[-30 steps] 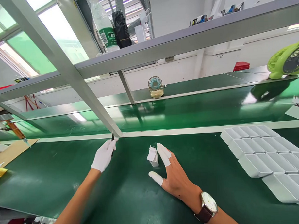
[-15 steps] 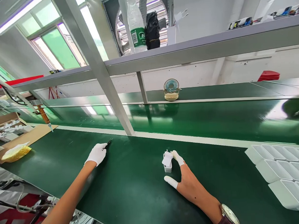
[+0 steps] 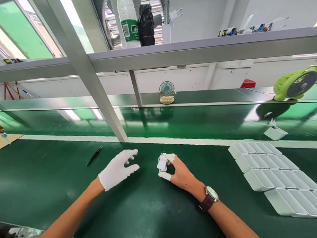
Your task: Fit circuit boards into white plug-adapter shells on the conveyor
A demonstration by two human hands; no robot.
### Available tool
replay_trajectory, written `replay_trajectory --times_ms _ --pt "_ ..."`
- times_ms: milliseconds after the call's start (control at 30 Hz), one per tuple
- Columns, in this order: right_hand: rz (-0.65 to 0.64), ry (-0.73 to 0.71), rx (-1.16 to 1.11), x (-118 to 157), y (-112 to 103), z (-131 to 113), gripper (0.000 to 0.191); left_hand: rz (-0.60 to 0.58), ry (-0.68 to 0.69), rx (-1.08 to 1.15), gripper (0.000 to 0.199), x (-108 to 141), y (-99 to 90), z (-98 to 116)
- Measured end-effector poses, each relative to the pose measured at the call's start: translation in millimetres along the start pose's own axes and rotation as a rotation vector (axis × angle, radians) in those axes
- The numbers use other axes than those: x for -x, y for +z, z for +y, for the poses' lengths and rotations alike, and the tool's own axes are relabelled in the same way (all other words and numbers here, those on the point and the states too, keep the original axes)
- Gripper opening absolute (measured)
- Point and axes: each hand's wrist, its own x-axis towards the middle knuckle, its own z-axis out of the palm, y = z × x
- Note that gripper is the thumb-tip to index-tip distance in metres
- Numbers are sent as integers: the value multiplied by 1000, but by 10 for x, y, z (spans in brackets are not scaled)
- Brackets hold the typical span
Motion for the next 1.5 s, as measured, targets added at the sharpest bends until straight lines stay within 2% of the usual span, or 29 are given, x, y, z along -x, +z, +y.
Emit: replay_trajectory --times_ms 100,167,200,267,300,333,400,500,533,633,700,733,800,867,933,1067,1200,1333,1433,1500 --pt "-11 -46 31 54 4 30 23 -92 100 62 88 -45 400 351" --pt "-20 -73 101 112 -4 87 29 -85 128 67 93 -113 592 485" --pt "-19 -75 135 142 -9 119 38 -75 144 68 83 -154 655 528" --pt "-18 -65 181 193 -18 172 59 -54 194 82 48 -234 722 580" --pt "-19 -57 190 210 -20 187 64 -47 224 93 33 -265 735 593" --pt "-18 -48 189 220 -21 194 66 -37 239 109 25 -288 739 599" --pt "-18 -33 156 223 -24 191 67 -7 191 162 21 -305 738 594" --pt "7 -30 84 208 -43 196 57 41 49 275 22 -298 730 553" --pt "33 -35 76 205 -54 206 53 64 33 298 31 -300 728 532" --pt "146 -70 89 210 -82 237 46 101 72 304 79 -338 732 461" --pt "178 -95 113 213 -81 240 36 34 112 331 96 -375 756 420" --pt "162 -106 140 210 -71 237 33 -8 118 357 94 -391 776 404" --pt "95 -125 230 197 -31 241 34 -46 106 401 73 -413 827 382" --pt "35 -158 315 178 18 262 36 -11 64 408 42 -420 883 365" --pt "30 -187 350 163 57 288 37 18 24 426 29 -416 929 338" --pt "36 -201 331 143 59 276 40 5 -17 513 35 -380 972 244" --pt "93 -201 230 125 9 204 41 -2 29 555 37 -344 959 178" --pt "52 -172 170 106 -15 180 39 29 47 539 36 -343 929 208" --pt "48 -103 88 96 13 176 32 45 57 466 36 -322 933 272" --pt "111 21 -139 94 55 157 26 51 61 419 51 -279 959 326"
